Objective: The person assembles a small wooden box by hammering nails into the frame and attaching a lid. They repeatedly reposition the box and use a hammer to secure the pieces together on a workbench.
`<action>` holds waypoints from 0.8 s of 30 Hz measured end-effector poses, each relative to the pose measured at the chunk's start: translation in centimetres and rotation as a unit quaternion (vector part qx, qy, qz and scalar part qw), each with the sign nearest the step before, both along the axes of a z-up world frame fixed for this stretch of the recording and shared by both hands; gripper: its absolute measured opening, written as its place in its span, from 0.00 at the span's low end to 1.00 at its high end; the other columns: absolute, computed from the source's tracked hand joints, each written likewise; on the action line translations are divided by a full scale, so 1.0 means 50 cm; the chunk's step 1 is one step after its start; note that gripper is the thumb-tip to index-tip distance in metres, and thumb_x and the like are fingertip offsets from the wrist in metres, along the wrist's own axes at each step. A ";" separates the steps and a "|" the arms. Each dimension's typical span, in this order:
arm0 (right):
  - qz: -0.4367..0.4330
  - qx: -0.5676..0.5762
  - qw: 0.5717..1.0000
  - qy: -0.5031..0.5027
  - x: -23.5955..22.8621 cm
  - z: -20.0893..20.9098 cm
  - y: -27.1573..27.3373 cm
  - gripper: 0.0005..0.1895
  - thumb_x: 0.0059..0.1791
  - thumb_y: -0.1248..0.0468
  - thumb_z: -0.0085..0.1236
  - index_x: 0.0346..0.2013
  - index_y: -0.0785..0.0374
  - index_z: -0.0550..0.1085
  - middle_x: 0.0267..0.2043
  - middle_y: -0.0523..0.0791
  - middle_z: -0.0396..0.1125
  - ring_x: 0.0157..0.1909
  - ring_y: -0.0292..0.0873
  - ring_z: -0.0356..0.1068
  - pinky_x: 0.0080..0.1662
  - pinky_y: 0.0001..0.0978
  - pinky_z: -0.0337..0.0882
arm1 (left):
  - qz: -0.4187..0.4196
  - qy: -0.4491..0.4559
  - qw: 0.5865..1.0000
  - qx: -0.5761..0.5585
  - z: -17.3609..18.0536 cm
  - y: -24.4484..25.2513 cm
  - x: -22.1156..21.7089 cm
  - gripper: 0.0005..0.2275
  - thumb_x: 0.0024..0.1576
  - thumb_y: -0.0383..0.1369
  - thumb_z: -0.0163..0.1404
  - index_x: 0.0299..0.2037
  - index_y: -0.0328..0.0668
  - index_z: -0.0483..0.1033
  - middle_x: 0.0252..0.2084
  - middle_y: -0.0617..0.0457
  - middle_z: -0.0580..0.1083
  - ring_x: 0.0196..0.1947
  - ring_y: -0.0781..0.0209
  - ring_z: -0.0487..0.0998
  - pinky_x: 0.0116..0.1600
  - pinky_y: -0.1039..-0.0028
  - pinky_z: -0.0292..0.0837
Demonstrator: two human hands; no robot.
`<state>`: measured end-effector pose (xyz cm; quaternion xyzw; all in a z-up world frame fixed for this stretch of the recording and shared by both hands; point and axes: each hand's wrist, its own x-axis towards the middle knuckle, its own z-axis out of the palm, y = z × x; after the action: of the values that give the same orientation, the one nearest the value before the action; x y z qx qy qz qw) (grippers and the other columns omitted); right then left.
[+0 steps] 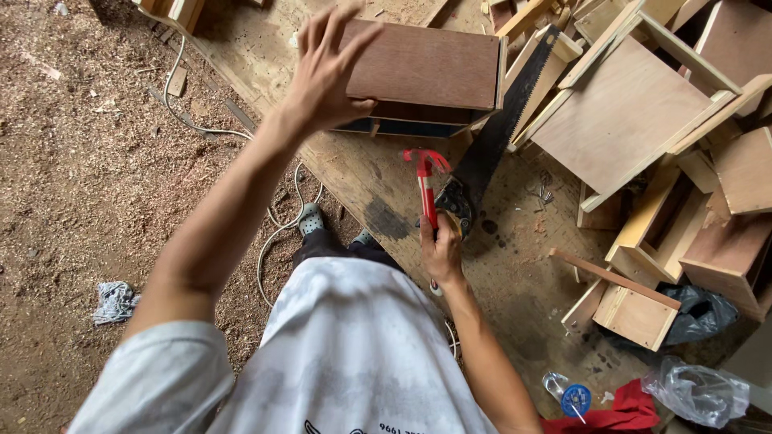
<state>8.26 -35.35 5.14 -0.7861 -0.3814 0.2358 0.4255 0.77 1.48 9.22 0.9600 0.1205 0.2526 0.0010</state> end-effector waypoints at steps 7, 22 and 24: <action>-0.008 0.071 0.997 -0.040 -0.009 0.029 -0.008 0.12 0.56 0.60 0.55 0.40 0.68 0.73 0.30 0.48 0.66 0.32 0.47 0.67 0.36 0.40 0.67 | -0.014 -0.091 0.971 -0.221 -0.175 -0.167 -0.104 0.10 0.60 0.34 0.60 0.48 0.42 0.78 0.44 0.48 0.73 0.46 0.55 0.71 0.51 0.63 0.69; -0.064 0.035 0.997 0.008 -0.119 0.014 -0.002 0.12 0.56 0.60 0.56 0.44 0.68 0.75 0.25 0.46 0.70 0.27 0.37 0.69 0.33 0.31 0.69 | 0.047 -0.038 0.981 -0.184 -0.151 -0.114 -0.037 0.14 0.65 0.38 0.54 0.61 0.55 0.79 0.55 0.51 0.75 0.56 0.49 0.71 0.62 0.53 0.57; -0.065 0.013 0.998 0.018 -0.127 0.013 -0.009 0.12 0.55 0.60 0.57 0.44 0.68 0.75 0.23 0.46 0.69 0.24 0.37 0.68 0.30 0.31 0.67 | 0.015 -0.047 0.976 -0.213 -0.164 -0.119 -0.043 0.15 0.68 0.35 0.52 0.65 0.51 0.75 0.60 0.49 0.74 0.58 0.49 0.71 0.64 0.56 0.60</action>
<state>1.91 -35.82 5.78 -0.7994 -0.3244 0.2170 0.4567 -1.40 -4.48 1.04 0.9230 0.1853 0.2660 0.2071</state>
